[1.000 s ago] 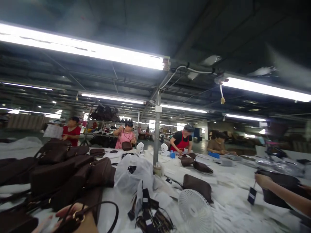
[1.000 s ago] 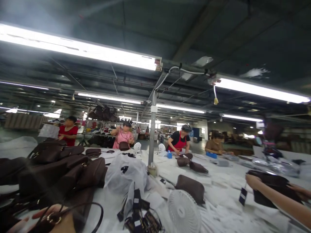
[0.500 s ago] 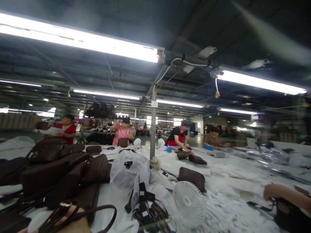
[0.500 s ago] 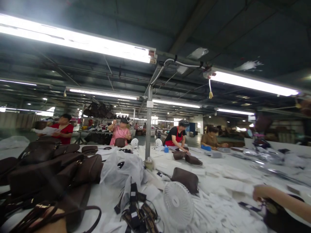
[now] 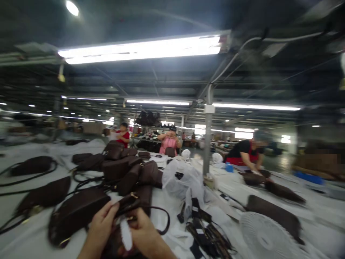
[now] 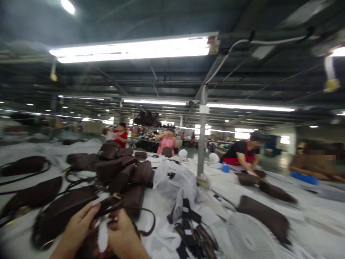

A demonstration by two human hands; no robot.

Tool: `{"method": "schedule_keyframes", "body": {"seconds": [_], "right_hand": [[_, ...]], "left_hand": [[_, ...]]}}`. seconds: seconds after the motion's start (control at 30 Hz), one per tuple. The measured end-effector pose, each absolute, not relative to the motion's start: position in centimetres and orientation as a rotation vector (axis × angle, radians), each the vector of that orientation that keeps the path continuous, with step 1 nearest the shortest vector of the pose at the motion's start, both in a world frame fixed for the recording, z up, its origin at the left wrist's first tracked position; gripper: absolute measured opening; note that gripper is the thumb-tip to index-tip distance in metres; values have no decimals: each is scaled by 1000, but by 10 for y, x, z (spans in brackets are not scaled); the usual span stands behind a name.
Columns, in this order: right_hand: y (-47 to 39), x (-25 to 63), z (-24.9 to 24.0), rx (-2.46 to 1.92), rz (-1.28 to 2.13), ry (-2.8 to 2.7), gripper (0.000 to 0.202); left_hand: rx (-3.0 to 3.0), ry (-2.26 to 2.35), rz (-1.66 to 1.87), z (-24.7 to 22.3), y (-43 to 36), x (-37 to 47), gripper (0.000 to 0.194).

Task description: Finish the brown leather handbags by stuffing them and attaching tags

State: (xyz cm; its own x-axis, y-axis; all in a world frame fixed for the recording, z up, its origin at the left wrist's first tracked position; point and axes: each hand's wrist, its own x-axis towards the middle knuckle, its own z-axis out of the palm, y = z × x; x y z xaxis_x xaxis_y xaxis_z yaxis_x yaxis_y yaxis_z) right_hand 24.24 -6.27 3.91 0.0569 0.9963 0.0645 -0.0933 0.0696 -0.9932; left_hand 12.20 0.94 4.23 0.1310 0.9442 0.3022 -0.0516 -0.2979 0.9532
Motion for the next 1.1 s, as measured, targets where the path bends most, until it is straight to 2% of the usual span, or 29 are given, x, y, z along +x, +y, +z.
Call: {"method": "schedule_keyframes", "body": {"seconds": [0.13,0.27,0.43,0.5,0.67,0.8,0.9,1.0,1.1], "right_hand": [[-68,248,29,-1073,906,-1329,27],[-73,254,31,-1094,434,-1673,39],[-83,252,48,-1054,153,-1872,23],[-83,250,55,-1072,185,-1775,18],[-71,253,75,-1202,570,-1511,23],[-62,258,87,-1397,276,-1685,17],[-58,258,90,-1392,146,-1701,25],[-54,256,89,-1305,440,-1628,27],[-52,256,84,-1144,765,-1457,42]], "left_hand": [[1375,761,1280,43,1,127,52],[1308,701,1244,42,-3,130,44],[1388,596,1259,41,-4,129,38],[1490,603,1268,42,-6,128,33],[1739,607,1260,46,-15,127,29],[1803,603,1234,48,-20,127,29],[1780,622,1237,47,-17,127,32],[1709,608,1213,44,-10,127,39],[1621,639,1231,42,-5,126,35]]}}
